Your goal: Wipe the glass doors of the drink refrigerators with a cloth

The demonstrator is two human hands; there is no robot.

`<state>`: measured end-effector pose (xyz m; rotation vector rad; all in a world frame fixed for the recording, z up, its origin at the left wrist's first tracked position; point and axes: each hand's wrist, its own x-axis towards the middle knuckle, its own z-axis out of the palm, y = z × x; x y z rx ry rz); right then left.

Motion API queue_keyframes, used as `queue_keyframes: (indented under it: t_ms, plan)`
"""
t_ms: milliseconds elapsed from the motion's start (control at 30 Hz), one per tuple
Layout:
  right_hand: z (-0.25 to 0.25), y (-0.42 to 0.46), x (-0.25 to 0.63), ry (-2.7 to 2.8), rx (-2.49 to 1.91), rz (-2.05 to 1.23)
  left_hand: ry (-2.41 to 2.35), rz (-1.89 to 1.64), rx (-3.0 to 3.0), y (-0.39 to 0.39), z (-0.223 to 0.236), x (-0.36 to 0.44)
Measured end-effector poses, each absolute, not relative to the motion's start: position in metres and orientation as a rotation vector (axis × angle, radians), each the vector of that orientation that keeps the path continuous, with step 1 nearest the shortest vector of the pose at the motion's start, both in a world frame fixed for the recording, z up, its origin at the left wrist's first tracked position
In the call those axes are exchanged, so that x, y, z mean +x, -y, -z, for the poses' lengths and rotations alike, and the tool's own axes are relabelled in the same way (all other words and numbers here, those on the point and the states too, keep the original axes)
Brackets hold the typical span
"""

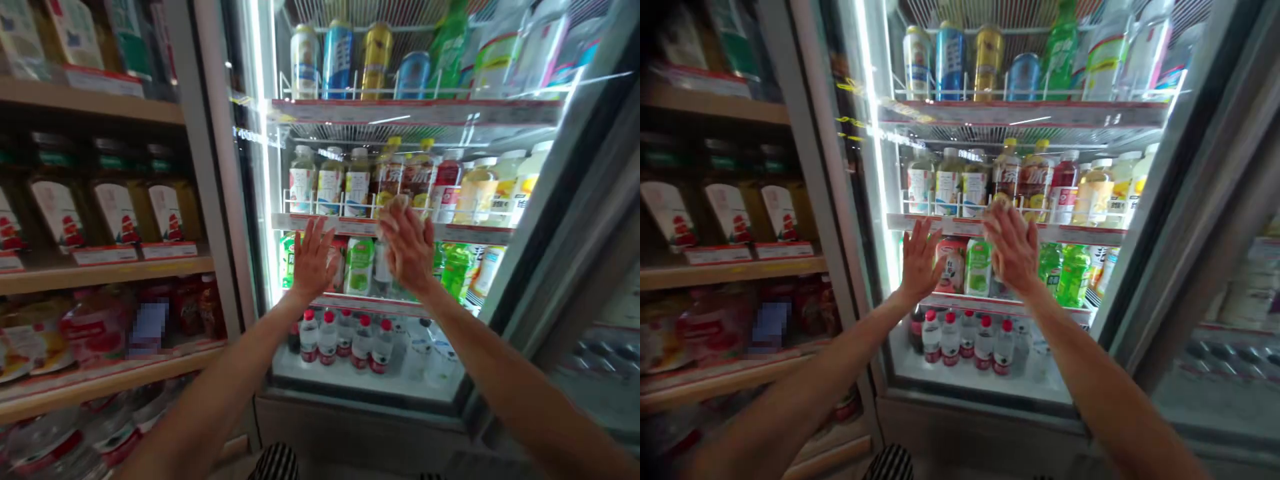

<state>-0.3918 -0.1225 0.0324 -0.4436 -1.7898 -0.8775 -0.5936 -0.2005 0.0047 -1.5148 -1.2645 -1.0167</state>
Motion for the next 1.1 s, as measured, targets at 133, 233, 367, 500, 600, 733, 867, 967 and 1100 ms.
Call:
queue_keyframes:
  t_ms: [133, 233, 367, 500, 600, 733, 867, 967, 1100]
  plan:
    - [-0.04, 0.121, -0.381, 1.659, -0.552, 0.793, 1.19, 1.077, -1.495, 0.193, -0.002, -0.596]
    - [-0.004, 0.126, -0.373, 1.929, -0.337, 0.956, 1.168, 1.102, -1.49, 0.191, -0.001, -0.597]
    - [-0.009, 0.112, -0.347, 1.889, -0.409, 0.996, 1.129, 1.104, -1.497, 0.189, 0.0, -0.598]
    - [-0.044, 0.101, -0.331, 1.461, -0.728, 0.788, 1.089, 1.115, -1.466, 0.186, 0.001, -0.598]
    - [-0.023, 0.109, -0.334, 1.66, -0.598, 0.865, 1.082, 1.116, -1.464, 0.185, 0.001, -0.598]
    - [0.002, 0.107, -0.322, 1.889, -0.458, 0.965, 1.056, 1.106, -1.48, 0.185, 0.0, -0.598]
    - [-0.033, 0.088, -0.302, 1.326, -0.766, 0.726, 1.056, 1.107, -1.466, 0.184, 0.0, -0.598]
    - [-0.038, 0.094, -0.317, 1.33, -0.745, 0.708, 1.053, 1.109, -1.453, 0.182, 0.001, -0.597]
    - [-0.009, 0.112, -0.334, 1.846, -0.483, 0.928, 1.036, 1.114, -1.448, 0.182, 0.001, -0.598]
